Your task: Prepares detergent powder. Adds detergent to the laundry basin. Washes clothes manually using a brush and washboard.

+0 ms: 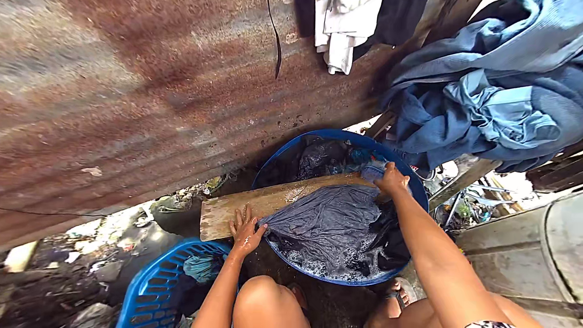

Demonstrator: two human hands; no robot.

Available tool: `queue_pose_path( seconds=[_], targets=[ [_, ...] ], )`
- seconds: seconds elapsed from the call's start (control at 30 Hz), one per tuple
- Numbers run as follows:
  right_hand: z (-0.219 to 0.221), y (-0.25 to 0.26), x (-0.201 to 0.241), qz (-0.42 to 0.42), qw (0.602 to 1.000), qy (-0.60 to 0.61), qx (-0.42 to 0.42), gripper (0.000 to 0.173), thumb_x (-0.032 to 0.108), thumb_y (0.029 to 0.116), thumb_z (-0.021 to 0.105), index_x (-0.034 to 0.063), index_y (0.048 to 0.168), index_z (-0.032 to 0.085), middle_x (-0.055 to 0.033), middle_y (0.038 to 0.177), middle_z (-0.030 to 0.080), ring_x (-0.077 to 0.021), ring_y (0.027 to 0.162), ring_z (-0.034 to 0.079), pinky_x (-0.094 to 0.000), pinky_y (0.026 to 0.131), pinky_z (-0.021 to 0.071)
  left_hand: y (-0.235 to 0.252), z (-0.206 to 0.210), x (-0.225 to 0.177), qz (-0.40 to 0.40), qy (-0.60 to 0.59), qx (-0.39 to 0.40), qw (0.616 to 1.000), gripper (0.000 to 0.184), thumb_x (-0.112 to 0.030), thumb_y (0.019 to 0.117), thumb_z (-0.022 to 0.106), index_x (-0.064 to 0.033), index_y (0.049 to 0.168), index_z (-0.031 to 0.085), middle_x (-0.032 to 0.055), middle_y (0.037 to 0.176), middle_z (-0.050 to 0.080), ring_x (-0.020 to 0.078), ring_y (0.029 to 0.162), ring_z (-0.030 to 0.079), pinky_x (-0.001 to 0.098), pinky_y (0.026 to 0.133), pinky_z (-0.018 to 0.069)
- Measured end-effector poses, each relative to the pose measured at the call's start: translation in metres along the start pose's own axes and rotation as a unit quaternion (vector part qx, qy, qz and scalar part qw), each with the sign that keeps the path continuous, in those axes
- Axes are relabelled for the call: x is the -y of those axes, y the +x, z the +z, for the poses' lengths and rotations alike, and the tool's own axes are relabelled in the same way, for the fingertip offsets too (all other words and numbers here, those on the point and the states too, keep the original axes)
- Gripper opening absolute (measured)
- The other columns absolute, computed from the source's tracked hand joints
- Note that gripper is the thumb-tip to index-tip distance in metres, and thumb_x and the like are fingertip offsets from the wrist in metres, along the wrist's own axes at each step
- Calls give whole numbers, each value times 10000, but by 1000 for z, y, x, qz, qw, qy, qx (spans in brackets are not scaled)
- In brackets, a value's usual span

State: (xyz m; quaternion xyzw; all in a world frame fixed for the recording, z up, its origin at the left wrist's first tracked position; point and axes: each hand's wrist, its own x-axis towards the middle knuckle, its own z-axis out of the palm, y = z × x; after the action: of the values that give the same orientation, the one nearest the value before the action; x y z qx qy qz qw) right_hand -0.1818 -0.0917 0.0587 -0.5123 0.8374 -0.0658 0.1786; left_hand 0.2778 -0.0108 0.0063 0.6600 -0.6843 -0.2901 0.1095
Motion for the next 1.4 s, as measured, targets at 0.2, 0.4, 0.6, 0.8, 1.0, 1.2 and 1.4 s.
queue_pose_path(
  seconds=[0.2,0.4,0.6,0.8,1.0,1.2,1.4],
  targets=[
    [16,20,-1,-24,996,10,88,593,307,910,765,-13,1379,593,-360,1390,544,-558,1329,484,-763,1032,377,12,-6,-8,-40,28,-58,997,435,-331,1084,462,-4,1255,693,156,1635,365,422,1554,181,709,1192,35],
    [30,22,-12,-53,967,226,103,799,72,814,798,50,1515,416,-326,1278,621,-493,1149,624,-687,964,484,68,-36,-11,17,68,78,995,291,-264,961,698,-29,1132,713,207,1683,205,463,1563,-28,755,1161,-45],
    [25,-22,44,-49,995,-15,87,772,302,836,839,-69,1423,503,-360,1349,571,-534,1259,559,-735,1016,426,77,-34,0,-13,4,99,995,253,-292,950,727,-74,1077,715,187,1705,123,471,1554,-60,757,1132,-109],
    [93,-169,190,-238,959,109,105,865,352,852,779,26,1548,382,-273,1327,617,-427,1179,645,-610,953,537,12,-4,2,35,6,0,999,371,-308,995,607,0,1180,699,278,1638,273,492,1547,111,711,1198,-2],
    [87,-164,170,-241,954,36,175,711,296,954,690,124,1583,407,-289,1385,593,-474,1254,596,-662,973,493,-26,17,30,52,70,-173,981,342,-172,1007,502,104,1065,696,263,1541,461,490,1477,346,724,1171,177],
    [47,-38,45,70,996,47,-15,860,306,923,724,67,1618,276,-395,1393,518,-591,1215,566,-730,918,482,-19,22,29,50,79,-179,979,386,-234,1001,472,77,1004,701,248,1563,438,472,1499,314,724,1176,135],
    [137,-209,229,-299,940,71,147,653,195,1006,579,112,1614,356,-329,1378,575,-483,1237,597,-599,988,500,-20,19,30,57,69,-177,980,419,-203,1005,458,93,1205,678,235,1566,442,464,1496,327,733,1177,122]
  ],
)
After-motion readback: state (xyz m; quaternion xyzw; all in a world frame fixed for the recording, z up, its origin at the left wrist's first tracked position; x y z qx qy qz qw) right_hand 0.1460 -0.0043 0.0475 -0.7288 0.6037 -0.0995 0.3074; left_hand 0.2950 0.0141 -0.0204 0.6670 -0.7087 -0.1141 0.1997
